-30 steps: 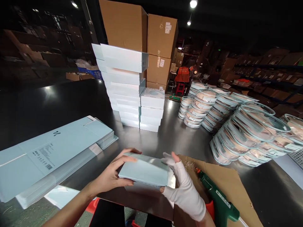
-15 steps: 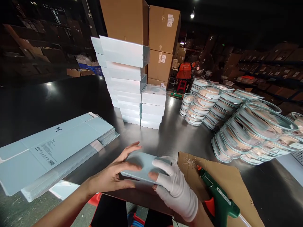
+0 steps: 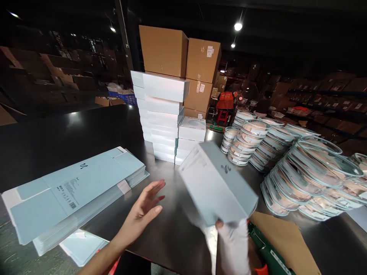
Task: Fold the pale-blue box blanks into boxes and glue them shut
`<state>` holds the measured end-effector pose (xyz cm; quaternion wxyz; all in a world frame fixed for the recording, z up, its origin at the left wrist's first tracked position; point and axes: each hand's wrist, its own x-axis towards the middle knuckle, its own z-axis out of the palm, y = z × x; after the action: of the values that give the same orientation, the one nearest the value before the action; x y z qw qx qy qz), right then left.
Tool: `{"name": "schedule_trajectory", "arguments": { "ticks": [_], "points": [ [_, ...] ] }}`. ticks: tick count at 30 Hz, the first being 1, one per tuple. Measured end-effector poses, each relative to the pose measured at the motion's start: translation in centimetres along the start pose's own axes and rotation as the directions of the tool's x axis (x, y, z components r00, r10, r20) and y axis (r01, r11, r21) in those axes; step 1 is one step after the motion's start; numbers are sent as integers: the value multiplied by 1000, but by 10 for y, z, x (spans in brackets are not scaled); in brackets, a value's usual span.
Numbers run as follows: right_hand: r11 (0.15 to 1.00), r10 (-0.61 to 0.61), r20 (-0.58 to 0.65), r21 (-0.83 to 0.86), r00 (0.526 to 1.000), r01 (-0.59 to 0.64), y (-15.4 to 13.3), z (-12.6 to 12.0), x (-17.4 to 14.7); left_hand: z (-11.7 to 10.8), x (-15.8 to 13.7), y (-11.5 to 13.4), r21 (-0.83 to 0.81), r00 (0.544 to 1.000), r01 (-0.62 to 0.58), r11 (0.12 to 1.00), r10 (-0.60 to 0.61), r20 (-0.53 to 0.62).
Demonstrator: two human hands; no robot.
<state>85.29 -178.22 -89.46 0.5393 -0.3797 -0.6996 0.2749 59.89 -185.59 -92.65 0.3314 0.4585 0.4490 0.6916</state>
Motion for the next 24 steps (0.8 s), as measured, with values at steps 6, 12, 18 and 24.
{"name": "schedule_trajectory", "arguments": {
  "ticks": [6,12,18,24],
  "points": [
    [732,-353,45,-609,935,306,-74,36,210,-65,-3,13,421,984,-65,905,128,-122],
    [535,-278,352,-716,894,449,-75,129,301,-84,-16,19,589,960,-190,786,275,-57],
    [574,-297,392,-656,871,491,-86,121,280,-155,14,53,873,958,-77,481,279,-69],
    [699,-442,408,-403,799,591,-116,66,160,-236,96,60,923,920,384,33,73,-386]
  ]
}}
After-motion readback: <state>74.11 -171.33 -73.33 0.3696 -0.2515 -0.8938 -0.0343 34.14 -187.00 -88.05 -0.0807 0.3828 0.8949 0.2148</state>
